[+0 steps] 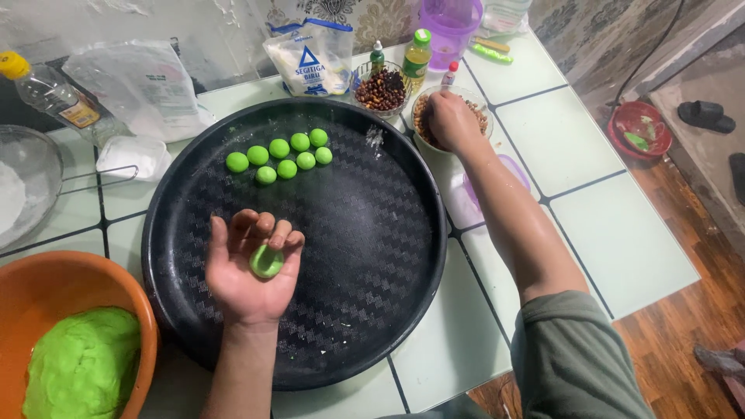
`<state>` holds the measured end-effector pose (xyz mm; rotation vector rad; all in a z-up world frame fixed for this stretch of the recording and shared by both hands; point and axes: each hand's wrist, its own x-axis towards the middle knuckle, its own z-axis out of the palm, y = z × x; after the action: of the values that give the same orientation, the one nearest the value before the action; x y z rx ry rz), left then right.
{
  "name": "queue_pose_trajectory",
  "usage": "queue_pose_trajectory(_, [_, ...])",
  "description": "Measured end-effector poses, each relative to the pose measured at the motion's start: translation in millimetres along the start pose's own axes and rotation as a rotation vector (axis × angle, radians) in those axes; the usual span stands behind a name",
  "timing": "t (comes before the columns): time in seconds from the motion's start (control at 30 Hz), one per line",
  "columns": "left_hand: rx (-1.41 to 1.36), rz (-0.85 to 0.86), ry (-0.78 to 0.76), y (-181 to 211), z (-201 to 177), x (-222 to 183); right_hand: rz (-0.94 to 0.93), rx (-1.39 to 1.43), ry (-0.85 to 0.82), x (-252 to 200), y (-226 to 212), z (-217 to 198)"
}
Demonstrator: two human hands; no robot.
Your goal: Filling and shaping green dough into small balls and placing them on a tray
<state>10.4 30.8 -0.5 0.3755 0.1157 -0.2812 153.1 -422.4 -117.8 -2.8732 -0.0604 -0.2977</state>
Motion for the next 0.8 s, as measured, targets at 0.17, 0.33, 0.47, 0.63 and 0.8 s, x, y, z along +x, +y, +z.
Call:
queue_pose_trajectory(0.17, [0.006,-0.024,-0.001,-2,2,-3,0.028,-0.081,0.113,-5,-6,4])
queue_pose_trajectory(0.33, [0.022,-0.013,-0.064,3,-2,-5,0.194,-0.042,0.001,-5,-22,-17])
queue_pose_trajectory(0.47, [0.043,0.008,-0.085,10,-4,-4,0.236,0.032,-0.036,-5,-21,-24])
queue_pose_trajectory(0.63, [0.047,-0.002,-0.103,9,-1,-4,0.258,-0.034,-0.052,-5,-15,-17])
queue_pose_trajectory(0.8, [0.027,-0.016,-0.108,9,-3,-2,0.236,-0.095,-0.060,0,-9,-13])
